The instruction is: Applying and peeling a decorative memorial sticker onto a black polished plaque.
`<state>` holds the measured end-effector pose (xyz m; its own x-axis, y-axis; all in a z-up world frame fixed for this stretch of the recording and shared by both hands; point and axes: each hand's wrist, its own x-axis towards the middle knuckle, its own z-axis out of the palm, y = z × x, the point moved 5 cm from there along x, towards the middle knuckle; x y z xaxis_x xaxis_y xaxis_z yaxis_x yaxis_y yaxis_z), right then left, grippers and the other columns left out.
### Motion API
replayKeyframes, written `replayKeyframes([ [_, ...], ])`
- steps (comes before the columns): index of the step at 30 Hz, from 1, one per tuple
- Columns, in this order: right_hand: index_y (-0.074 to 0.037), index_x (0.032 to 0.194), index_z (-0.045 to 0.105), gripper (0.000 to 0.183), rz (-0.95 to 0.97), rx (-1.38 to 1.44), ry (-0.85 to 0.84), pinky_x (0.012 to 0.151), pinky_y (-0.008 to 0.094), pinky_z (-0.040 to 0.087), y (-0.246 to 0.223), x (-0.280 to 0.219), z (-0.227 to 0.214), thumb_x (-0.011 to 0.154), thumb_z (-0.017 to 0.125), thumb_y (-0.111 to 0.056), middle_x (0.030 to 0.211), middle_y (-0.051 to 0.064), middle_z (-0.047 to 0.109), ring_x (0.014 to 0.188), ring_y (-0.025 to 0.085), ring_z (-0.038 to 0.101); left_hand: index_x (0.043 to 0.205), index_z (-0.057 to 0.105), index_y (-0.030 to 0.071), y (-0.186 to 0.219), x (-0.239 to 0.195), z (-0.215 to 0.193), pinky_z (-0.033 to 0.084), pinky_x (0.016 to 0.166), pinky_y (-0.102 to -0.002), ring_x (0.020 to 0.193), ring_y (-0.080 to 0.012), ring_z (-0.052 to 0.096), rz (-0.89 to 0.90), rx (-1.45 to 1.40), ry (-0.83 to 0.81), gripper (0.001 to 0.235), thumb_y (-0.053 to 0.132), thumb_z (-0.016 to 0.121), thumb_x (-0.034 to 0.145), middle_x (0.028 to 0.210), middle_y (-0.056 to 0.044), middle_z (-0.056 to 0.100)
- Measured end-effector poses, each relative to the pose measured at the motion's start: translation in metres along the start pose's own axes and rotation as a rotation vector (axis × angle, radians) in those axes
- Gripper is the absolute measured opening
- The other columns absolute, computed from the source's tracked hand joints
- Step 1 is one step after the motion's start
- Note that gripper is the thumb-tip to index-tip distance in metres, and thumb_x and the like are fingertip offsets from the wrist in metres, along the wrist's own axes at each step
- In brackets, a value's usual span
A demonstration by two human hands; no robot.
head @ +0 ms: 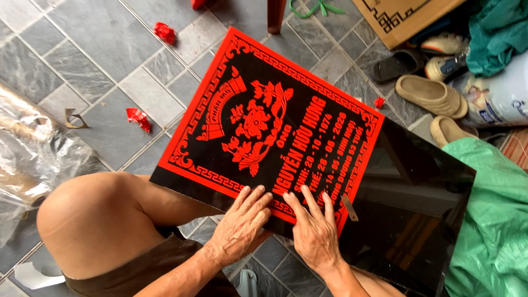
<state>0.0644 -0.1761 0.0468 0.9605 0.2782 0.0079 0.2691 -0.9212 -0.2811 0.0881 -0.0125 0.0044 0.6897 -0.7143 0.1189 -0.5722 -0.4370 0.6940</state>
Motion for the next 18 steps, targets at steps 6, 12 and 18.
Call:
replayKeyframes([
  [6, -0.001, 0.147, 0.048, 0.058, -0.024, 0.172, 0.013, 0.12, 0.057, 0.028, -0.011, 0.033, 0.005, 0.089, 0.052, 0.003, 0.145, 0.01, 0.061, 0.145, 0.033, 0.045, 0.119, 0.06, 0.004, 0.005, -0.009, -0.012, 0.018, 0.119, -0.063, 0.143, -0.0402, 0.037, -0.032, 0.095, 0.068, 0.055, 0.032, 0.082, 0.076, 0.145, -0.019, 0.051],
  [12, 0.003, 0.15, 0.043, 0.069, -0.16, 0.158, -0.024, 0.119, 0.06, 0.024, -0.028, 0.071, 0.031, 0.083, 0.058, 0.003, 0.147, 0.013, 0.06, 0.147, 0.035, 0.04, 0.123, 0.06, 0.001, -0.015, -0.022, -0.024, 0.017, 0.119, -0.063, 0.143, -0.0392, 0.037, -0.157, 0.175, 0.113, 0.063, 0.034, 0.082, 0.073, 0.145, -0.017, 0.052],
  [18, 0.002, 0.149, 0.041, 0.072, -0.187, 0.066, -0.049, 0.119, 0.062, 0.023, -0.033, 0.06, 0.023, 0.079, 0.059, 0.002, 0.143, 0.011, 0.062, 0.147, 0.034, 0.041, 0.12, 0.064, 0.001, -0.018, -0.023, -0.024, 0.017, 0.119, -0.063, 0.143, -0.0379, 0.038, -0.144, 0.165, 0.136, 0.061, 0.034, 0.083, 0.072, 0.144, -0.014, 0.054],
])
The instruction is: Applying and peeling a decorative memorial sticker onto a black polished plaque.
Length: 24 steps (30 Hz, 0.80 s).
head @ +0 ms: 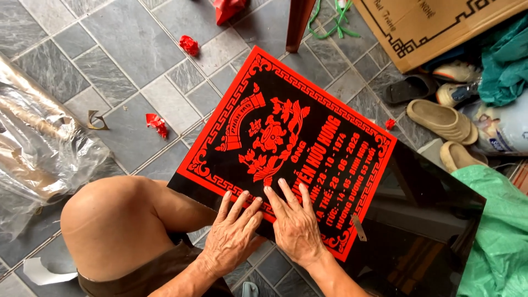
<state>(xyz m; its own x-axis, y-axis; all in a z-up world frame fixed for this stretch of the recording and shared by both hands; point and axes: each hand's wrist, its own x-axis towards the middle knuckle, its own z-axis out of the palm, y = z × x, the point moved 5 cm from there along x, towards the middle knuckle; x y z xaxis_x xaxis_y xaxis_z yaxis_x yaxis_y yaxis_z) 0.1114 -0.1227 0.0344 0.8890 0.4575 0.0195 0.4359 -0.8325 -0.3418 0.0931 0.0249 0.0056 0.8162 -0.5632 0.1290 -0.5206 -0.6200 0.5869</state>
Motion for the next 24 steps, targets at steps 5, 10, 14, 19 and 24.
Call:
replayKeyframes([
  [5, 0.003, 0.151, 0.04, 0.07, 0.036, 0.058, 0.058, 0.121, 0.062, 0.023, 0.0, 0.024, 0.0, 0.083, 0.058, 0.002, 0.144, 0.01, 0.062, 0.148, 0.034, 0.041, 0.12, 0.063, 0.002, 0.003, 0.001, -0.001, 0.017, 0.119, -0.062, 0.142, -0.0391, 0.038, -0.02, -0.024, -0.009, 0.061, 0.033, 0.083, 0.072, 0.144, -0.016, 0.053],
  [10, 0.004, 0.15, 0.038, 0.07, -0.013, 0.039, 0.05, 0.119, 0.063, 0.023, -0.013, 0.028, 0.003, 0.082, 0.058, 0.001, 0.145, 0.014, 0.06, 0.149, 0.035, 0.038, 0.117, 0.064, 0.004, 0.012, -0.007, -0.019, 0.023, 0.119, -0.061, 0.141, -0.0402, 0.04, -0.014, -0.001, 0.067, 0.052, 0.03, 0.083, 0.077, 0.144, -0.018, 0.053],
  [14, 0.002, 0.152, 0.038, 0.072, 0.043, 0.083, 0.054, 0.12, 0.061, 0.024, 0.002, 0.033, 0.002, 0.082, 0.058, 0.001, 0.147, 0.015, 0.06, 0.149, 0.034, 0.037, 0.101, 0.066, 0.007, 0.003, -0.024, -0.02, 0.05, 0.091, -0.045, 0.101, -0.0286, 0.066, -0.206, -0.287, 0.175, 0.031, 0.026, 0.076, 0.079, 0.106, -0.011, 0.069],
  [19, 0.003, 0.154, 0.035, 0.074, 0.125, 0.022, 0.104, 0.122, 0.061, 0.023, 0.017, 0.04, 0.008, 0.083, 0.056, 0.004, 0.149, 0.017, 0.056, 0.15, 0.036, 0.036, 0.089, 0.072, 0.007, -0.024, -0.05, 0.02, 0.052, 0.061, -0.032, 0.06, -0.017, 0.064, -0.968, -0.697, -0.251, 0.041, 0.048, 0.067, 0.087, 0.069, -0.005, 0.07],
  [24, 0.002, 0.153, 0.036, 0.072, 0.084, 0.055, 0.069, 0.122, 0.061, 0.021, 0.005, 0.039, 0.007, 0.084, 0.056, 0.002, 0.147, 0.009, 0.059, 0.152, 0.035, 0.036, 0.082, 0.074, 0.0, -0.042, -0.053, 0.052, 0.043, 0.045, -0.027, 0.044, -0.0112, 0.051, -1.136, -1.04, -0.164, 0.056, 0.053, 0.059, 0.094, 0.055, -0.006, 0.069],
])
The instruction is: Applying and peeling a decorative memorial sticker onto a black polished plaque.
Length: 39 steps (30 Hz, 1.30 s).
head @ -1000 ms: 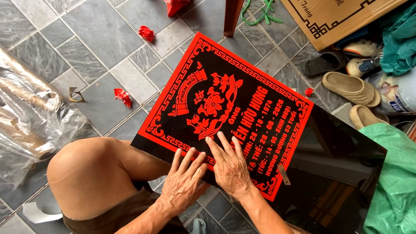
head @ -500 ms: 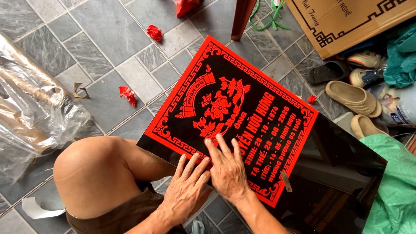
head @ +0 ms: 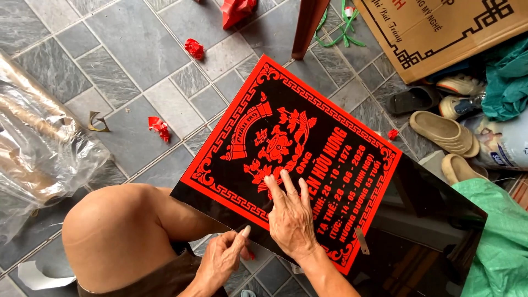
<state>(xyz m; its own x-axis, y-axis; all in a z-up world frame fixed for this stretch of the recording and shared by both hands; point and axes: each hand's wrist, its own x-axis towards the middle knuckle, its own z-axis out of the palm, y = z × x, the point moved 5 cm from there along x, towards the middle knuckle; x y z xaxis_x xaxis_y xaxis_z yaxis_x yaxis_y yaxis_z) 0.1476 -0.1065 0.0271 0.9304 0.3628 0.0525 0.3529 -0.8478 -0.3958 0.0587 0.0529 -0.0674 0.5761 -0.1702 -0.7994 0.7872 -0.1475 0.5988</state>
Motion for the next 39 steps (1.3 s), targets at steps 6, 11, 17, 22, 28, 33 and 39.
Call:
replayKeyframes([
  [6, 0.004, 0.153, 0.035, 0.076, -0.004, -0.041, 0.005, 0.122, 0.061, 0.02, 0.001, 0.018, 0.003, 0.08, 0.056, 0.003, 0.148, 0.015, 0.059, 0.15, 0.034, 0.038, 0.078, 0.074, 0.001, -0.016, 0.009, 0.003, 0.038, 0.036, -0.026, 0.035, -0.0085, 0.047, 0.045, -0.143, -0.027, 0.054, 0.049, 0.058, 0.096, 0.053, -0.005, 0.068],
  [11, 0.007, 0.153, 0.033, 0.076, -0.051, -0.021, -0.022, 0.12, 0.063, 0.02, -0.017, 0.006, 0.007, 0.081, 0.056, 0.001, 0.145, 0.015, 0.059, 0.148, 0.034, 0.039, 0.077, 0.074, 0.001, -0.008, 0.007, 0.004, 0.037, 0.037, -0.027, 0.036, -0.0093, 0.048, -0.023, -0.123, -0.032, 0.054, 0.049, 0.058, 0.096, 0.052, -0.005, 0.068],
  [17, 0.003, 0.154, 0.035, 0.075, -0.031, 0.022, 0.011, 0.121, 0.062, 0.023, -0.014, 0.013, 0.003, 0.081, 0.056, 0.002, 0.147, 0.014, 0.06, 0.148, 0.035, 0.04, 0.075, 0.074, 0.002, 0.02, -0.009, -0.001, 0.045, 0.044, -0.029, 0.042, -0.0111, 0.06, 0.065, 0.077, -0.07, 0.055, 0.05, 0.058, 0.097, 0.052, -0.006, 0.068],
  [22, 0.001, 0.153, 0.038, 0.075, -0.025, -0.04, 0.033, 0.121, 0.06, 0.024, -0.01, 0.023, 0.008, 0.08, 0.055, 0.003, 0.148, 0.013, 0.058, 0.148, 0.035, 0.042, 0.084, 0.073, 0.005, 0.075, -0.036, -0.012, 0.052, 0.054, -0.036, 0.055, -0.0227, 0.068, 0.448, 0.424, 0.026, 0.037, 0.04, 0.067, 0.093, 0.063, -0.009, 0.071],
  [28, 0.006, 0.153, 0.036, 0.076, -0.086, 0.008, 0.022, 0.119, 0.061, 0.024, -0.01, 0.034, 0.004, 0.08, 0.057, 0.002, 0.148, 0.017, 0.057, 0.147, 0.037, 0.039, 0.098, 0.073, 0.012, 0.127, -0.044, -0.035, 0.058, 0.067, -0.037, 0.08, -0.0238, 0.071, 0.629, 0.587, 0.179, 0.018, 0.026, 0.07, 0.088, 0.087, -0.007, 0.075],
  [33, 0.007, 0.153, 0.033, 0.078, -0.088, -0.006, -0.037, 0.119, 0.063, 0.022, -0.023, 0.03, 0.014, 0.079, 0.057, 0.0, 0.142, 0.019, 0.059, 0.148, 0.037, 0.039, 0.13, 0.058, -0.002, 0.158, -0.025, -0.057, 0.042, 0.101, -0.053, 0.129, -0.0441, 0.046, 0.82, 1.048, 0.533, 0.055, 0.025, 0.067, 0.084, 0.138, -0.028, 0.05],
  [39, 0.008, 0.152, 0.033, 0.077, -0.03, 0.014, 0.046, 0.119, 0.063, 0.021, -0.012, 0.041, 0.01, 0.08, 0.058, 0.0, 0.149, 0.023, 0.057, 0.148, 0.039, 0.036, 0.139, 0.055, 0.007, 0.187, 0.024, -0.064, 0.04, 0.105, -0.053, 0.141, -0.0425, 0.04, 0.721, 1.243, 0.461, 0.047, 0.021, 0.056, 0.094, 0.153, -0.021, 0.045],
])
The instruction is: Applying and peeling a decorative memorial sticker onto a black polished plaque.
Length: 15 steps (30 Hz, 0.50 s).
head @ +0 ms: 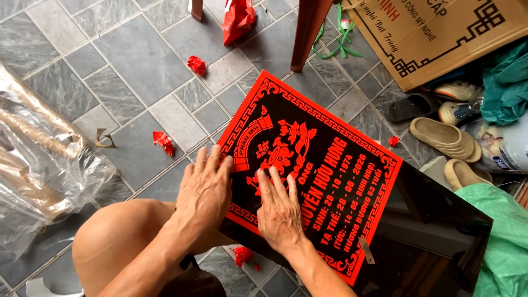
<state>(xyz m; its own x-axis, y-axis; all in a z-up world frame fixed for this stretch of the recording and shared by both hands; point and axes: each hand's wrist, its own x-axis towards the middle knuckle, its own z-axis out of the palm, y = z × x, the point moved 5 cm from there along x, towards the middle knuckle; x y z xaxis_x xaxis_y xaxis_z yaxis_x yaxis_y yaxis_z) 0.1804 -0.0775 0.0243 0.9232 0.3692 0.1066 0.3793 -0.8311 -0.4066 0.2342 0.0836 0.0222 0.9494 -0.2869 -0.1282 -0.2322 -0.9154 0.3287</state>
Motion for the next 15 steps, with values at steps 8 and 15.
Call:
replayKeyframes([
  [8, 0.006, 0.153, 0.035, 0.068, 0.146, -0.063, 0.03, 0.118, 0.062, 0.021, 0.026, -0.006, -0.01, 0.089, 0.057, -0.007, 0.146, 0.021, 0.057, 0.149, 0.039, 0.033, 0.143, 0.049, 0.007, 0.035, 0.005, 0.023, 0.027, 0.112, -0.06, 0.145, -0.0412, 0.03, 0.232, -0.004, -0.041, 0.061, 0.036, 0.059, 0.089, 0.156, -0.021, 0.036],
  [15, 0.006, 0.153, 0.035, 0.067, 0.147, -0.072, 0.026, 0.12, 0.064, 0.018, 0.029, -0.024, -0.012, 0.091, 0.058, -0.01, 0.144, 0.016, 0.06, 0.15, 0.038, 0.032, 0.145, 0.05, 0.022, 0.044, 0.006, 0.019, 0.024, 0.11, -0.067, 0.143, -0.0461, 0.029, 0.178, -0.047, -0.002, 0.06, 0.045, 0.059, 0.09, 0.154, -0.023, 0.035],
])
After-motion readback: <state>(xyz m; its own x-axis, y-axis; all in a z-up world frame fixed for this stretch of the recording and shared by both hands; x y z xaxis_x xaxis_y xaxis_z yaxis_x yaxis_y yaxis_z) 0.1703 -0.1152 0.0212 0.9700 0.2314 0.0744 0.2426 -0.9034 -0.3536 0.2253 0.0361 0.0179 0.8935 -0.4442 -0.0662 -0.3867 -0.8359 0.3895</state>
